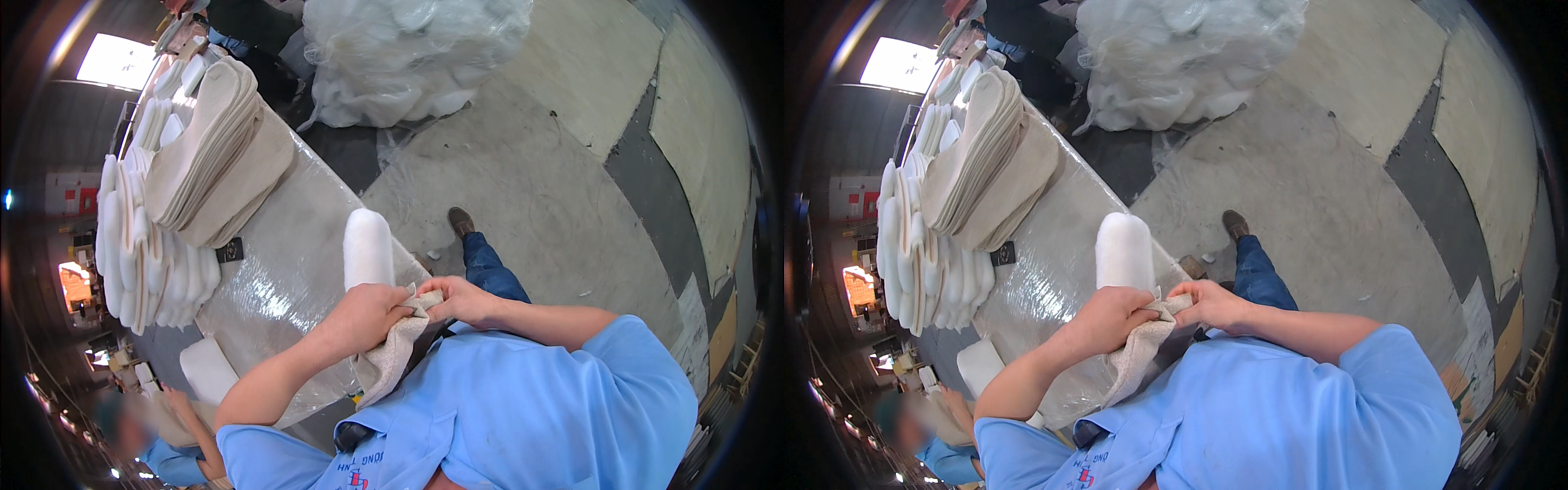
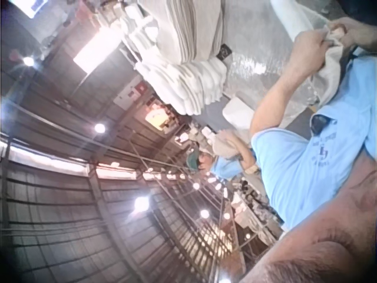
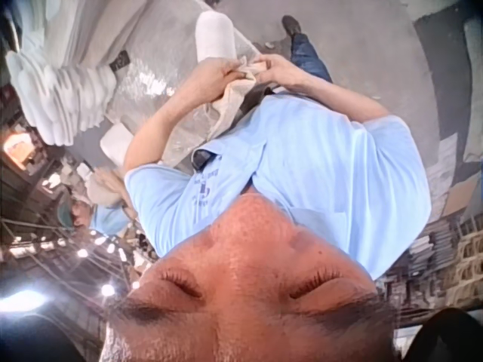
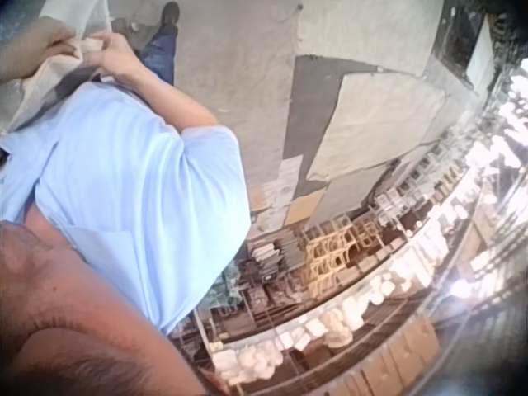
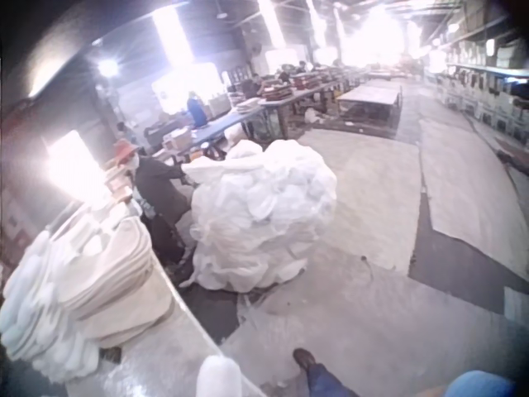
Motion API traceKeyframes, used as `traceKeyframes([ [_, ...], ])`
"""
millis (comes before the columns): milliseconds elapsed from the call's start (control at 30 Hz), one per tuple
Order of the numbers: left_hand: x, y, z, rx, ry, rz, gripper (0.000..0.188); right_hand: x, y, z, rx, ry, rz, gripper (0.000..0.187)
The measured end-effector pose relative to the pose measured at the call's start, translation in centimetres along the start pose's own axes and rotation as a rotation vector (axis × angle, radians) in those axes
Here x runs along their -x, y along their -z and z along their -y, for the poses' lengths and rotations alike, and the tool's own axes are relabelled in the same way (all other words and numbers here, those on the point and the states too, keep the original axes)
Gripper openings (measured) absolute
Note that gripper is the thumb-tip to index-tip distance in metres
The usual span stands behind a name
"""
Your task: The person repeatedly picks up white foam inserts and beige fabric covers, inserts the foam into the covers by hand, and places the finished items into a green bag. The person also stacks completed items on the table.
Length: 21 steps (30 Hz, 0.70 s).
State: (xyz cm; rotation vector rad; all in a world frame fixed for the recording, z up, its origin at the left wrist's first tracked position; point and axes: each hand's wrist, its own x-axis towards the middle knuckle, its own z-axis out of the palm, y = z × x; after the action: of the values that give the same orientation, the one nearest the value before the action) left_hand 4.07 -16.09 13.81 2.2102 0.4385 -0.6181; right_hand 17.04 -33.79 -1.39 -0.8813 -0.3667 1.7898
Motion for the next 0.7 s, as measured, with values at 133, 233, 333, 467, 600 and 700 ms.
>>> traceKeyframes([
  [133,0.1,-0.6,0.6,0.063,-0.067,-0.134,0.027,0.0,0.2,0.1,0.075,-0.075,0.097,0.019],
  [233,-0.5,0.6,0.8,0.187,0.142,0.088,0.03,0.3,0.0,-0.3,0.149,0.063,0.041,0.02],
  [333,-1.3,1.4,0.1,0.539,0.42,0.329,0.034,0.4,0.2,-0.7,0.297,0.114,0.039,0.023],
  [467,-1.6,1.8,0.7,0.515,0.404,0.436,0.038,1.1,-0.2,0.4,0.482,0.104,-0.005,0.028],
  [600,-0.5,0.6,1.1,-0.183,-0.015,0.076,0.035,1.3,-0.8,1.7,0.658,0.161,-0.024,0.026],
  [700,-0.4,1.5,0.9,-0.558,-0.172,-0.254,0.031,0.8,-1.3,2.7,0.714,0.289,-0.099,0.022],
])
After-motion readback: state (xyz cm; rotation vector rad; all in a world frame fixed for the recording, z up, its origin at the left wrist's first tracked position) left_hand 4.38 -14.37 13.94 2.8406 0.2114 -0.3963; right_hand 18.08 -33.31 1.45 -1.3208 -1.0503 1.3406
